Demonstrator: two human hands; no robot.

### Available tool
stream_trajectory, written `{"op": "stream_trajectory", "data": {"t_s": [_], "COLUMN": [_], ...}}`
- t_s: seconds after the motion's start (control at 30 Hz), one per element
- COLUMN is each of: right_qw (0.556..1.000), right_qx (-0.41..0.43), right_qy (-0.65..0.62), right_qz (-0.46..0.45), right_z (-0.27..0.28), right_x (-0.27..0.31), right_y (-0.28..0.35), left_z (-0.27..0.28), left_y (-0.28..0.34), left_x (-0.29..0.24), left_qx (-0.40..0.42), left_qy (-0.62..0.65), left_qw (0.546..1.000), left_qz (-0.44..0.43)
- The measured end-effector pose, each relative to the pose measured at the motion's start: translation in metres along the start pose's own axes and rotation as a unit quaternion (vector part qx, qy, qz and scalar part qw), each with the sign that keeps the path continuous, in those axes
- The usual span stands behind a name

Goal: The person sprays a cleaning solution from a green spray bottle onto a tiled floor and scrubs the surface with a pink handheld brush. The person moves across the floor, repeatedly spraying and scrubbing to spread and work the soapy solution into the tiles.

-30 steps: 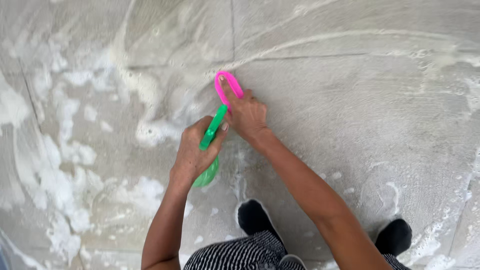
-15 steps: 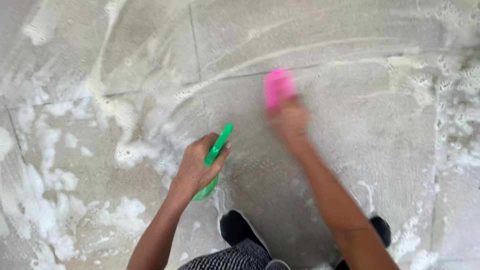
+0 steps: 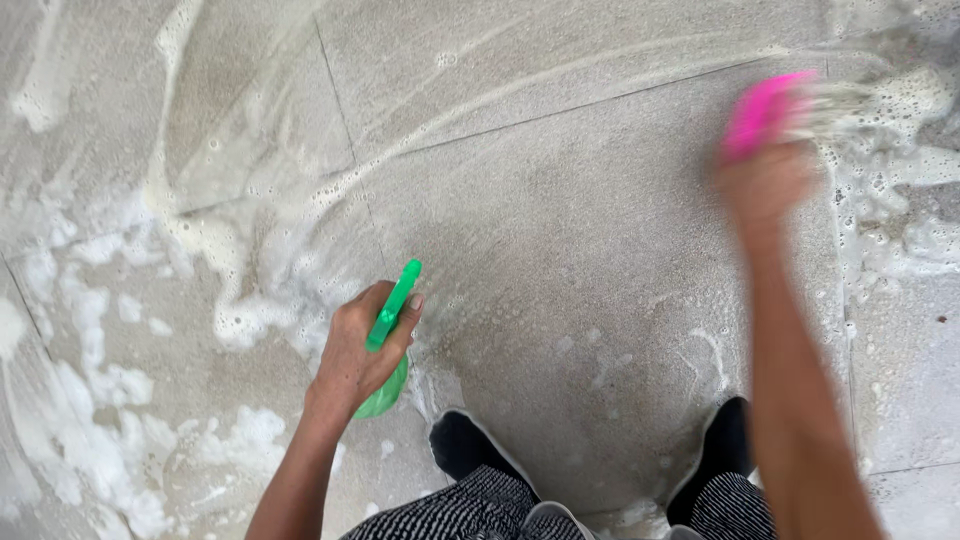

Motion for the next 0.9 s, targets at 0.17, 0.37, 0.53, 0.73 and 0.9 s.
{"op": "stream_trajectory", "data": {"t_s": [0.17, 0.37, 0.53, 0.73, 0.9], "right_qw": [0.923, 0.982, 0.970, 0.998, 0.946], "right_qx": [0.255, 0.114, 0.112, 0.025, 0.009], "right_qy": [-0.170, -0.095, 0.035, -0.047, -0.222], "right_qz": [0.234, 0.119, -0.214, 0.044, 0.237], "right_z": [0.015, -0.011, -0.021, 0.020, 0.023], "right_x": [0.333, 0.115, -0.179, 0.154, 0.286], "right_y": [0.236, 0.197, 0.101, 0.165, 0.243], "left_z": [-0.011, -0.029, -0.030, -0.023, -0.030], "left_y": [-0.006, -0.020, -0.024, -0.023, -0.026], "left_x": [-0.019, -0.025, -0.017, -0.032, -0.018], "left_qx": [0.000, 0.044, 0.061, 0.014, 0.044], "left_qy": [-0.008, -0.020, -0.010, -0.004, -0.020], "left_qw": [0.998, 0.996, 0.996, 0.988, 0.995], "left_qz": [-0.054, -0.068, -0.059, -0.152, -0.082]}}
Point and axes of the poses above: each hand's wrist, its own y-axis away from the middle knuckle, its own z-axis out of the back of the hand, x = y × z, the point moved 9 cm from there along -y, towards the middle knuckle, and after that the axes turned 3 degrees about x, right-handed, at the moved point
